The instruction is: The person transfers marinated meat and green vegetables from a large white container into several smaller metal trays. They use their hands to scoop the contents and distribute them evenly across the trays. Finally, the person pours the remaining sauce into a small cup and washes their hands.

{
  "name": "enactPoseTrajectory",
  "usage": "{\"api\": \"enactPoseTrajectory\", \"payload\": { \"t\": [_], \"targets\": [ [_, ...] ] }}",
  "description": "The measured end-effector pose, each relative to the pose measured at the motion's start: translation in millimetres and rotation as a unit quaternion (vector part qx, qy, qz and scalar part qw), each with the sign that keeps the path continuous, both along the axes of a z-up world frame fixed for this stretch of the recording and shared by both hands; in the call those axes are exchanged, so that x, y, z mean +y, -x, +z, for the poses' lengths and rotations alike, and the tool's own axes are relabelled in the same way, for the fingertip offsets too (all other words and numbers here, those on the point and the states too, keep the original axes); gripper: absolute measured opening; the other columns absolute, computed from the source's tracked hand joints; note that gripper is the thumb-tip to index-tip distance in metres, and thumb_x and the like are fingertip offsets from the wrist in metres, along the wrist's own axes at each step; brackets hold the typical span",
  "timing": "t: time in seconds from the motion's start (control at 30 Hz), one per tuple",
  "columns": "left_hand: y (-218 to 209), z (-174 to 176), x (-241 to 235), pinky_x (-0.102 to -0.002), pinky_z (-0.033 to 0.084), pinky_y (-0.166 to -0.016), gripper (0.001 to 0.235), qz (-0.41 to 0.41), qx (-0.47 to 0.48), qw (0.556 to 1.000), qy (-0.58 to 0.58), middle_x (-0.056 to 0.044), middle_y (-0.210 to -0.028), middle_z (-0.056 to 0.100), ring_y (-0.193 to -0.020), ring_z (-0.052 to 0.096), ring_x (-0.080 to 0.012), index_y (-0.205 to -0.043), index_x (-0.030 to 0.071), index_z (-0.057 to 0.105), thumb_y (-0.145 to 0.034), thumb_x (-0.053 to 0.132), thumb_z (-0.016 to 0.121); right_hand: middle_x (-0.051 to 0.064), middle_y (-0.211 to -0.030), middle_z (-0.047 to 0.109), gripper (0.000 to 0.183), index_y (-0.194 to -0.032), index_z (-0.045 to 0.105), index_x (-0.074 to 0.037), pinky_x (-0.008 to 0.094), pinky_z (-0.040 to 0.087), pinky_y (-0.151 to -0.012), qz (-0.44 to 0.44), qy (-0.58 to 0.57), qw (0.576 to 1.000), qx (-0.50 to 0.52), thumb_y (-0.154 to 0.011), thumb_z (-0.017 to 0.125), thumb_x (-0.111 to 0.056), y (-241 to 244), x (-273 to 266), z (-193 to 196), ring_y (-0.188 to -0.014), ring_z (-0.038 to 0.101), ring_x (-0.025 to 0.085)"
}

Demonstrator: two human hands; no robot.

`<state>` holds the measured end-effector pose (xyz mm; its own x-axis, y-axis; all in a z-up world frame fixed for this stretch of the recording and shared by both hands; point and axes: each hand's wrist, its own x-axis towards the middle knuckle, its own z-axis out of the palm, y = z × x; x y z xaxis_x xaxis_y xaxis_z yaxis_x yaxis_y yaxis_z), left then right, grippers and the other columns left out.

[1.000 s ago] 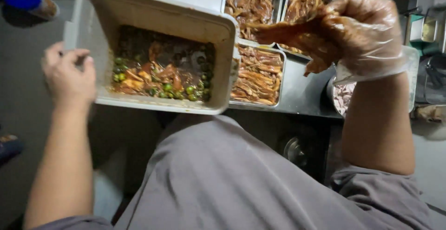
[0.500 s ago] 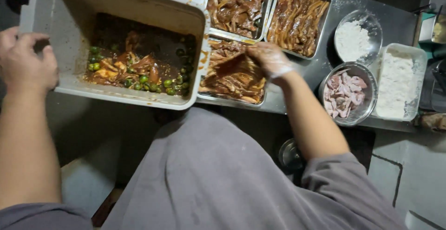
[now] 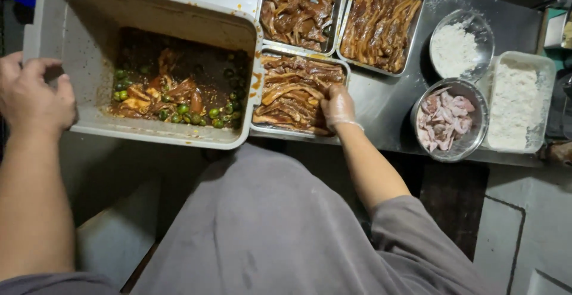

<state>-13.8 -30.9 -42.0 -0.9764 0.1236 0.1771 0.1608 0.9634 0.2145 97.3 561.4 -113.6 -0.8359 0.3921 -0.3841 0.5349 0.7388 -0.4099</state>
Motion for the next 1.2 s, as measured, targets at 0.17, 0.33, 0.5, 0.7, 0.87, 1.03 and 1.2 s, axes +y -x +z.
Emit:
{"api": "enactPoseTrajectory", "payload": {
  "t": [0.17, 0.33, 0.5, 0.7, 0.87, 1.03, 1.2],
  "targets": [
    [5, 1, 1, -0.046, 0.045, -0.092, 0.025, -0.008, -0.008, 0.998, -0.057, -0.026, -0.128, 0.049, -0.107, 0.057, -0.0432, -0.119, 0.005, 0.072, -0.094, 0.009, 0.073, 0.017, -0.088, 0.059, 0.013, -0.087, 0.060, -0.008, 0.045, 0.045, -0.071, 0.011, -0.056, 0.989, 0.138, -0.075, 0.062, -0.012, 8, 30, -54, -0.079, 0.055, 0.035],
    [8, 8, 9, -0.051, 0.045, -0.089, 0.020, 0.009, 0.002, 0.996, -0.094, -0.023, -0.124, 0.049, -0.103, 0.055, -0.0429, -0.110, 0.009, 0.073, -0.090, 0.010, 0.068, 0.006, -0.079, 0.064, 0.006, -0.082, 0.068, -0.011, 0.033, 0.046, -0.063, 0.103, -0.011, 0.941, 0.322, -0.083, 0.073, -0.008, 52, -47, 118, -0.071, 0.060, 0.020],
    [7, 14, 15, -0.052, 0.044, -0.088, 0.021, 0.013, 0.034, 0.986, -0.161, -0.021, -0.121, 0.049, -0.092, 0.058, -0.0419, -0.104, 0.012, 0.071, -0.087, 0.005, 0.060, 0.005, -0.085, 0.068, 0.003, -0.089, 0.069, -0.008, 0.028, 0.049, -0.068, 0.285, 0.225, 0.905, 0.219, -0.089, 0.071, -0.006, 104, -194, 176, -0.077, 0.062, 0.015],
    [3, 44, 21, -0.052, 0.051, -0.087, 0.020, 0.066, -0.040, 0.977, -0.201, -0.019, -0.125, 0.050, -0.106, 0.059, -0.0482, -0.103, 0.011, 0.070, -0.091, 0.004, 0.056, 0.013, -0.079, 0.073, 0.020, -0.090, 0.077, -0.016, 0.046, 0.057, -0.075, 0.483, -0.061, 0.872, -0.045, -0.075, 0.066, -0.024, 155, -324, 10, -0.084, 0.072, 0.033],
    [6, 26, 17, -0.055, 0.053, -0.083, 0.019, 0.074, -0.058, 0.970, -0.222, -0.014, -0.130, 0.047, -0.105, 0.060, -0.0463, -0.105, 0.018, 0.069, -0.091, 0.012, 0.058, 0.017, -0.105, 0.073, 0.033, -0.112, 0.071, -0.012, 0.047, 0.054, -0.088, 0.485, -0.087, 0.841, -0.225, -0.090, 0.048, -0.021, 155, -330, 2, -0.107, 0.067, 0.035],
    [5, 27, 16, -0.053, 0.054, -0.083, 0.016, 0.070, -0.061, 0.962, -0.257, -0.012, -0.131, 0.046, -0.106, 0.060, -0.0448, -0.103, 0.018, 0.068, -0.091, 0.014, 0.059, 0.016, -0.101, 0.073, 0.031, -0.107, 0.072, -0.007, 0.046, 0.055, -0.088, 0.383, -0.156, 0.890, -0.194, -0.088, 0.056, -0.025, 166, -287, 9, -0.102, 0.069, 0.033],
    [7, 26, 11, -0.052, 0.055, -0.083, 0.017, 0.054, -0.081, 0.956, -0.276, -0.009, -0.133, 0.044, -0.109, 0.060, -0.0419, -0.105, 0.021, 0.068, -0.091, 0.016, 0.061, 0.008, -0.092, 0.073, 0.031, -0.092, 0.074, -0.019, 0.043, 0.056, -0.080, 0.220, -0.051, 0.970, -0.091, -0.069, 0.073, -0.040, 163, -279, 33, -0.096, 0.068, 0.031]
  ]
}}
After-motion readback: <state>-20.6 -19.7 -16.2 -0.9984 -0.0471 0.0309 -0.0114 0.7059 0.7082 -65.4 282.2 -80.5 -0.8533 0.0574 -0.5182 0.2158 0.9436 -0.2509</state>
